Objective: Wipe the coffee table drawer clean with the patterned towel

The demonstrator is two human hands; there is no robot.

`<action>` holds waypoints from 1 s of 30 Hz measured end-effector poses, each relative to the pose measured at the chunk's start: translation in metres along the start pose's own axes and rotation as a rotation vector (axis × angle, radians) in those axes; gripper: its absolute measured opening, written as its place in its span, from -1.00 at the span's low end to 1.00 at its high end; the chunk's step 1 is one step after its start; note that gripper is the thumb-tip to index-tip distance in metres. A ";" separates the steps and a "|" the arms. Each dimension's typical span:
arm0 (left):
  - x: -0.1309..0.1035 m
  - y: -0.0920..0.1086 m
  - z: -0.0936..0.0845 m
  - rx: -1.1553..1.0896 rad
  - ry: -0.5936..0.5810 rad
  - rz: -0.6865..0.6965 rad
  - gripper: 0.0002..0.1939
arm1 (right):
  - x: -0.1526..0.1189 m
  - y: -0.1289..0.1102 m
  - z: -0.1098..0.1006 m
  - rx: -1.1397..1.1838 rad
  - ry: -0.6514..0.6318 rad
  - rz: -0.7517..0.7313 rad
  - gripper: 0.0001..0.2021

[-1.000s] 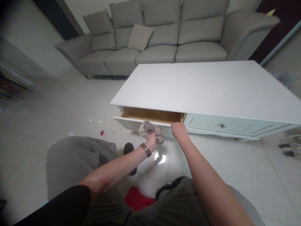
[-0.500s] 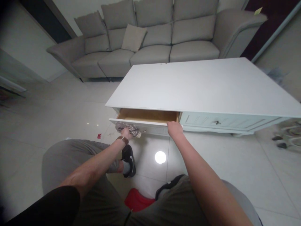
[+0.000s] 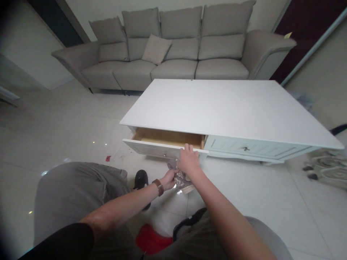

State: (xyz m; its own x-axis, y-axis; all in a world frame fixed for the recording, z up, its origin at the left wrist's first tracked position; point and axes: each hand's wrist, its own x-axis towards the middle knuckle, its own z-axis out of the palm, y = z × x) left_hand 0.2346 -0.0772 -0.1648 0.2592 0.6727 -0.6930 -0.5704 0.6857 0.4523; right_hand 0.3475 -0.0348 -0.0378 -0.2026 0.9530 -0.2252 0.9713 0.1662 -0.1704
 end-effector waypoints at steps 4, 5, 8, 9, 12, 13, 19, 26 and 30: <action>-0.034 0.025 0.021 0.027 -0.237 0.030 -0.79 | -0.016 0.003 0.009 0.405 -0.318 -0.029 0.01; -0.044 0.037 0.025 0.041 -0.279 0.044 -0.75 | -0.018 0.007 0.010 0.533 -0.324 -0.087 0.08; -0.074 0.081 0.032 0.255 -0.368 0.049 -0.71 | -0.018 0.014 0.009 0.884 -0.154 -0.190 0.06; -0.082 0.098 0.032 0.368 -0.387 0.056 -0.73 | -0.017 0.012 0.007 0.974 -0.079 -0.152 -0.04; -0.097 0.162 0.027 0.658 -0.365 0.226 -0.78 | -0.012 0.002 -0.001 1.113 0.051 0.101 -0.37; -0.097 0.186 0.023 0.733 -0.318 0.313 -0.84 | -0.010 0.000 -0.006 1.118 0.070 0.174 -0.44; -0.063 0.317 -0.026 1.014 0.058 0.418 -0.80 | -0.019 0.013 -0.060 0.788 0.398 0.314 -0.64; -0.022 0.334 -0.071 1.085 0.270 0.283 -0.69 | -0.018 -0.016 -0.034 0.019 0.292 0.063 -0.33; -0.011 0.330 -0.077 1.066 0.273 0.320 -0.71 | 0.021 -0.077 0.017 -0.180 0.139 0.063 -0.25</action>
State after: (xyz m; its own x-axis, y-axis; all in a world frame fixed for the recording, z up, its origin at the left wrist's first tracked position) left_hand -0.0165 0.1203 -0.0517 -0.0310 0.8655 -0.5000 0.4045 0.4683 0.7856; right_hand 0.2666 -0.0322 -0.0458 -0.1343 0.9865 -0.0937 0.9905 0.1364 0.0167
